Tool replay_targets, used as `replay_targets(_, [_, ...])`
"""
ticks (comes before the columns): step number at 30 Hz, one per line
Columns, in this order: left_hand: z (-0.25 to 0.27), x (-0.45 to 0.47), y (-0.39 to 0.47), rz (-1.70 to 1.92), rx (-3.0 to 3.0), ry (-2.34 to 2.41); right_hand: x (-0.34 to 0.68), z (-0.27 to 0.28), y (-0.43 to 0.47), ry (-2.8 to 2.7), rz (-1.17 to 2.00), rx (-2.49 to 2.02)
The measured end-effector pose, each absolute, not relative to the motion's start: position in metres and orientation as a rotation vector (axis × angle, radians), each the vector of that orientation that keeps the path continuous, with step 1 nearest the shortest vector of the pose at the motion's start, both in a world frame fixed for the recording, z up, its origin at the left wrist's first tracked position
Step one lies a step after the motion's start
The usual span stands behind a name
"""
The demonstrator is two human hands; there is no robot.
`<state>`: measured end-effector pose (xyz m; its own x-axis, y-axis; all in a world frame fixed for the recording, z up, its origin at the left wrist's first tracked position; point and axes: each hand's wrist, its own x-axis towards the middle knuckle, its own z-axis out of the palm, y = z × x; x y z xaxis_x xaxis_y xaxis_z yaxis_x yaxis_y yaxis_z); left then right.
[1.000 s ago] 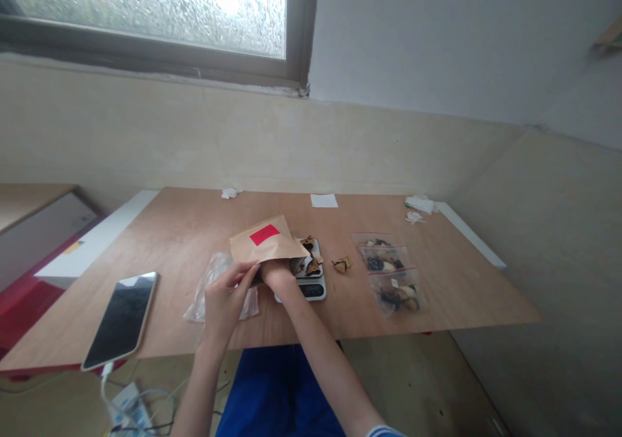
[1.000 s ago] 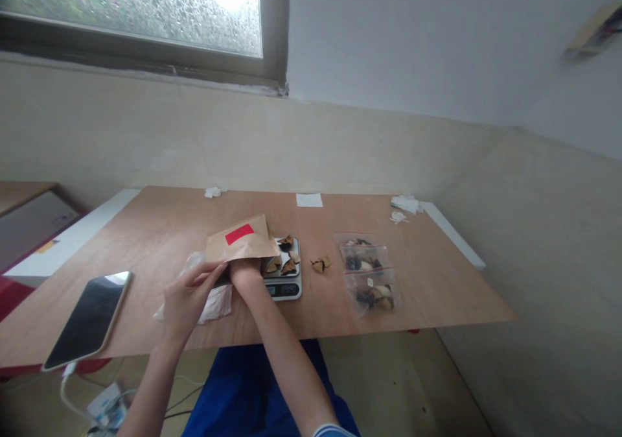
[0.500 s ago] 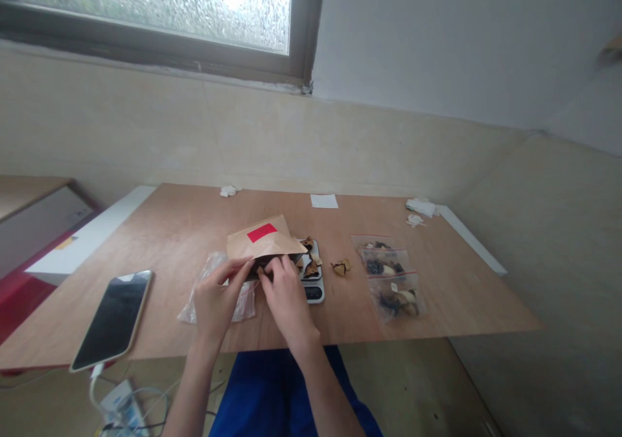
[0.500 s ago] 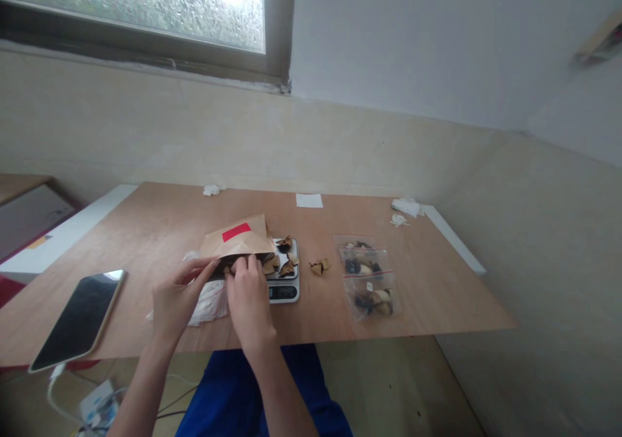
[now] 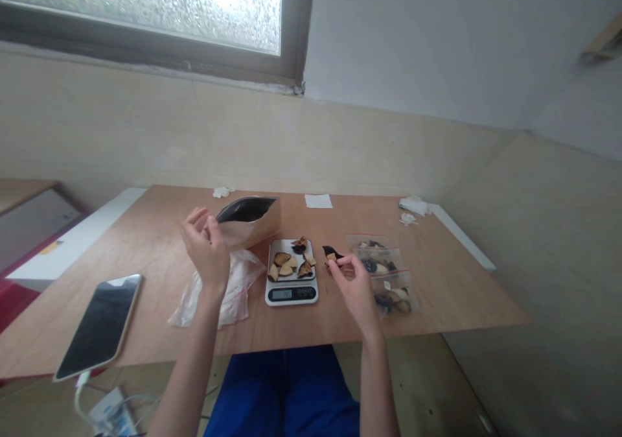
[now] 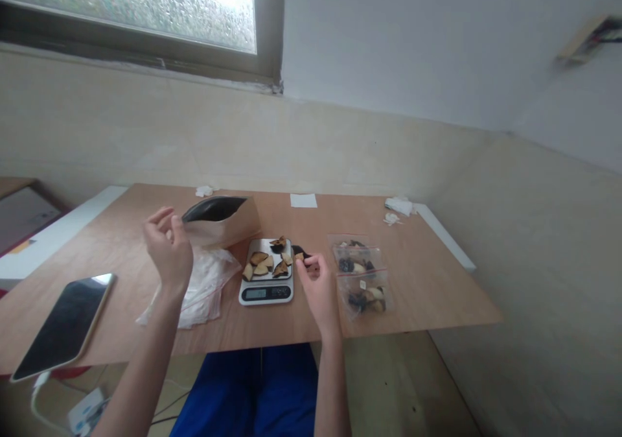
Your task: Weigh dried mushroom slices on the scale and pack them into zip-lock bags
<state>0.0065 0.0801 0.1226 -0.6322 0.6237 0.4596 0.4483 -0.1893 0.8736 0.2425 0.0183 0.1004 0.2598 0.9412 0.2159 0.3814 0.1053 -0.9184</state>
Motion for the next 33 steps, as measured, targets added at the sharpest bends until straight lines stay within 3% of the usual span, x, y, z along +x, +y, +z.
replay_targets(8, [0.109,0.022,0.086,2.115,1.281,1.846,0.256,0.089,0.021,-1.286,0.652,-1.52])
replay_targets(13, [0.09,0.06,0.05,1.425,1.412,1.3,0.24,0.086,0.024,-1.354,0.742,-1.428])
replay_targets(16, [0.081,0.077,0.037,1.219,1.362,1.112,0.228,0.082,0.024,-1.452,0.822,-1.359])
replay_targets(26, [0.068,0.064,0.033,1.217,1.071,1.183,0.21,0.066,0.037,-1.484,0.887,-1.237])
replay_targets(33, [0.065,0.05,0.027,1.296,0.916,1.236,0.218,0.033,0.1,-1.738,0.581,-1.403])
